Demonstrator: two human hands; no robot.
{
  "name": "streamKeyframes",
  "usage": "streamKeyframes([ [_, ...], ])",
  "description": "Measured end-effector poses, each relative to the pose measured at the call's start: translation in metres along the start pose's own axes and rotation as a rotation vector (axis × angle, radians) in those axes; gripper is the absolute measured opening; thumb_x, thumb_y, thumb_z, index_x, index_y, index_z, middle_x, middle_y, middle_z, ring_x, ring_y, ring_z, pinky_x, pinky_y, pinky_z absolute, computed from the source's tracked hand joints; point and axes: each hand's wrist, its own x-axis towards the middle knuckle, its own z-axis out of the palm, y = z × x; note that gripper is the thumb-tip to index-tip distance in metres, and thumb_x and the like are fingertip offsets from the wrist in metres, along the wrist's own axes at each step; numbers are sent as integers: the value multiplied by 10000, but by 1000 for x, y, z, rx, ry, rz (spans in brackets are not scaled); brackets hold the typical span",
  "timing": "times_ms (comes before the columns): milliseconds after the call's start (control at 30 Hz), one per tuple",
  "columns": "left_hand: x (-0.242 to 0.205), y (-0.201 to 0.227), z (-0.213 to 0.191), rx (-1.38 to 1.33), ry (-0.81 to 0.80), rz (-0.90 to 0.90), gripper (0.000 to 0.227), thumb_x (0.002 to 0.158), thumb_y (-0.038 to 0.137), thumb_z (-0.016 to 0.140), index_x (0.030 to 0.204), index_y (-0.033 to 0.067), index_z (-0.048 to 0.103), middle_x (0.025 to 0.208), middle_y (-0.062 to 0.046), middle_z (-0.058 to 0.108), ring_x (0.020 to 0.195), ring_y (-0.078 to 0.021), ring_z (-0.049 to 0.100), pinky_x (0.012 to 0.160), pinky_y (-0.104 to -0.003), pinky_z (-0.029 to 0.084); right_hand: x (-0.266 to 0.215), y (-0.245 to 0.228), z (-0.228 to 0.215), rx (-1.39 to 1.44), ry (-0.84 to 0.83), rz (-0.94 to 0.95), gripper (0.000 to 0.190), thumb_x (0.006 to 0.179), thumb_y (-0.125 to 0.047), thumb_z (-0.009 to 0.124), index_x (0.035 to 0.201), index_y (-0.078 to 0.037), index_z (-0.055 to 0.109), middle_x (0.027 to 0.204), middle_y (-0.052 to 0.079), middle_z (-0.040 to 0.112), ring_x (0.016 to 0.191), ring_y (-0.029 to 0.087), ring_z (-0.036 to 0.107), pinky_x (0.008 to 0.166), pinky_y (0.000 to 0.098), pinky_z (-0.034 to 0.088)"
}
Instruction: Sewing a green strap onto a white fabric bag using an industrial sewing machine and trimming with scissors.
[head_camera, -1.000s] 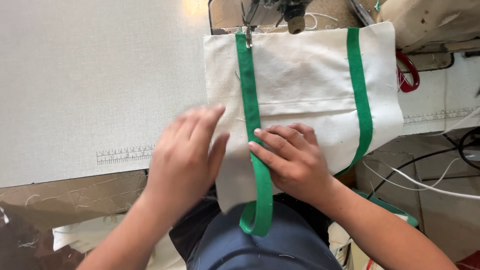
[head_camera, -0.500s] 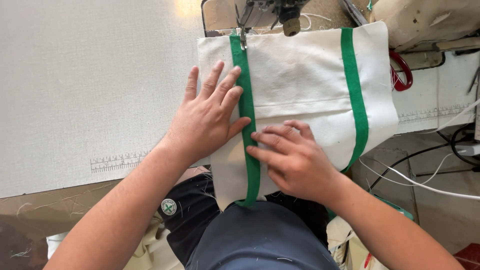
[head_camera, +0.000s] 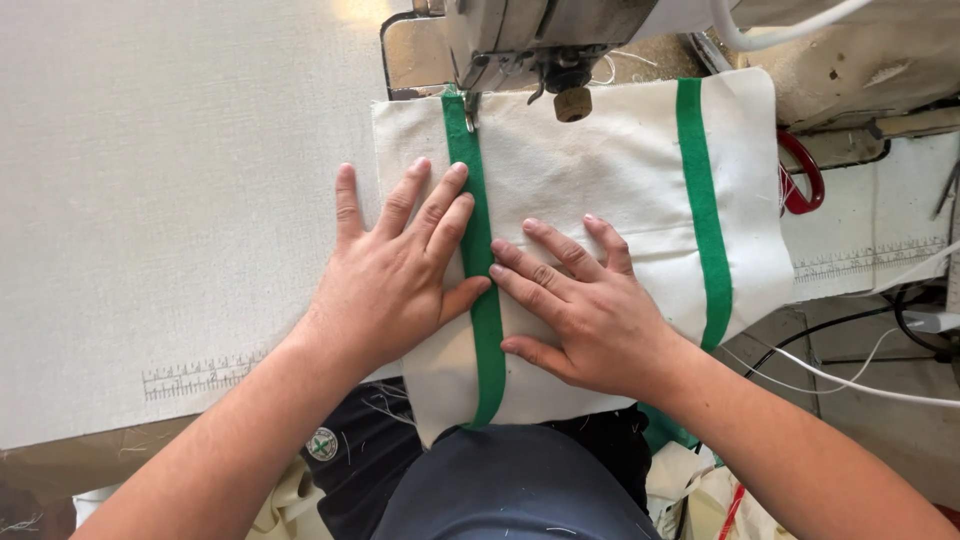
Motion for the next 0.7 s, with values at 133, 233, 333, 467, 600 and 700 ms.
streamKeyframes([
  [133, 9, -9, 4, -63, -10, -22, 772, 1071, 649, 460, 1536, 41, 559, 1690, -116, 465, 1574, -360, 373, 1184, -803, 96, 8, 14, 4, 9, -14, -4, 676, 1055, -609, 559, 1564, -164, 533, 1657, 41, 500, 1572, 319, 378, 1255, 584, 145],
  [233, 18, -18, 6, -71, -36, -33, 781, 1070, 657, 440, 1551, 49, 533, 1701, -115, 444, 1578, -359, 361, 1182, -809, 82, 17, 25, 5, 19, -24, -12, 679, 1054, -605, 566, 1570, -166, 527, 1668, 40, 485, 1579, 320, 366, 1260, 585, 135],
  [333, 27, -26, 8, -66, -48, -31, 784, 1070, 654, 434, 1552, 45, 535, 1709, -114, 430, 1584, -361, 340, 1176, -816, 77, 25, 36, 6, 17, -41, -12, 696, 1046, -611, 575, 1581, -169, 520, 1682, 34, 463, 1589, 314, 345, 1264, 597, 126],
  [467, 39, -38, 12, -94, -92, -44, 804, 1064, 664, 411, 1583, 54, 487, 1720, -106, 388, 1592, -358, 291, 1175, -815, 46, 36, 49, 8, 17, -41, -13, 689, 1050, -605, 574, 1586, -178, 506, 1685, 31, 462, 1587, 318, 358, 1253, 630, 139],
  [600, 53, -50, 11, -130, -150, -57, 820, 1063, 685, 369, 1597, 68, 450, 1729, -114, 343, 1600, -360, 233, 1176, -801, -11, 47, 61, 10, 12, -63, 5, 709, 1026, -633, 571, 1582, -196, 520, 1680, 12, 472, 1580, 295, 362, 1193, 675, 188],
  [700, 61, -58, 12, -149, -185, -57, 844, 1068, 694, 344, 1610, 49, 407, 1735, -135, 311, 1605, -370, 188, 1198, -756, -39, 55, 70, 9, 98, -79, -11, 699, 1034, -597, 595, 1579, -165, 522, 1678, 36, 470, 1591, 315, 335, 1203, 744, 92],
])
